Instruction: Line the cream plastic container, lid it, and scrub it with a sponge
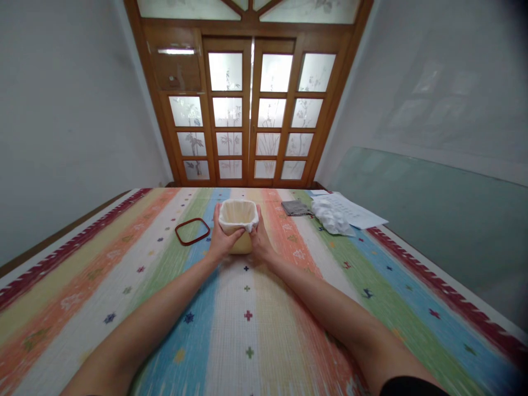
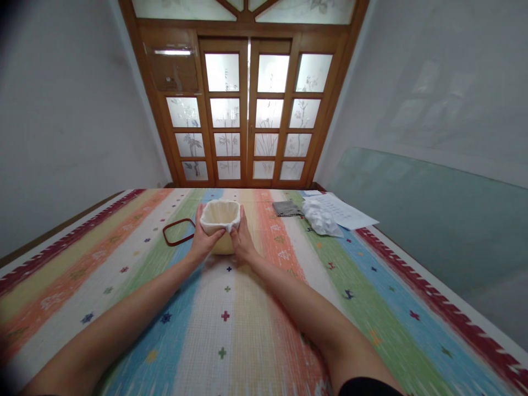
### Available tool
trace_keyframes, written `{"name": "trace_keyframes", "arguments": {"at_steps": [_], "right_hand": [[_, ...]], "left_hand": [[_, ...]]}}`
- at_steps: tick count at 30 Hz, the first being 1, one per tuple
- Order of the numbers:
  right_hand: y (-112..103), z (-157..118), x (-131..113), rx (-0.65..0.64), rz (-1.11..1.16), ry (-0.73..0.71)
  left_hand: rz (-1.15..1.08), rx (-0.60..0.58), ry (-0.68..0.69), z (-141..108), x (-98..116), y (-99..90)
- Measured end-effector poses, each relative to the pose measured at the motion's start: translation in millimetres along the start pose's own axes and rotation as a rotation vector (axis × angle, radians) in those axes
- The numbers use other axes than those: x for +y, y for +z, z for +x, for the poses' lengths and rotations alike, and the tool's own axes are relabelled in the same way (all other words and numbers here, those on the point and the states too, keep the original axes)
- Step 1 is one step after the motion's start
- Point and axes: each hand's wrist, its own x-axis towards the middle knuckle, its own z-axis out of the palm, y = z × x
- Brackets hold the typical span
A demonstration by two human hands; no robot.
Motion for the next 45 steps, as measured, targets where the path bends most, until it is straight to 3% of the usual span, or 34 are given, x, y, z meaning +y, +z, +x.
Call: {"name": "trace_keyframes", "arguments": {"at_steps": [3,6,10,13,16,21,26,30,40,45], "right_hand": [[-3.2,-1.6,7.9,0.023,0.020,0.003],[-14.3,-5.9,11.7,-0.038,0.020,-0.009],[-41.5,-6.1,11.9,0.016,0.005,0.059],[-59.7,8.8,6.1,0.083,0.006,0.037],[-67.4,35.0,-7.0,0.048,-0.015,-0.022],[-59.3,71.3,-29.0,-0.162,-0.081,-0.092],[-43.1,77.1,-24.0,-0.293,-0.107,-0.049],[-34.8,72.1,-14.7,-0.256,-0.077,-0.053],[-31.7,68.5,1.1,-0.263,0.028,-0.009],[-32.8,65.9,5.4,-0.255,0.042,-0.033]], "left_hand": [[0.041,0.037,0.026,-1.0,-0.3,4.3],[0.081,0.050,0.039,-3.3,1.4,3.1],[0.148,-0.069,0.058,-7.1,0.0,-11.1],[0.163,-0.138,0.099,-0.8,-1.5,-27.4],[0.168,-0.122,0.152,19.7,-0.1,-41.2],[0.207,-0.164,0.138,69.8,5.1,-49.9],[0.192,-0.315,0.038,98.8,11.8,-45.2],[0.101,-0.405,-0.083,98.1,15.1,-35.3],[-0.245,-0.220,-0.354,91.9,-9.2,-21.2],[-0.283,-0.214,-0.353,89.7,-9.4,-18.4]]}}
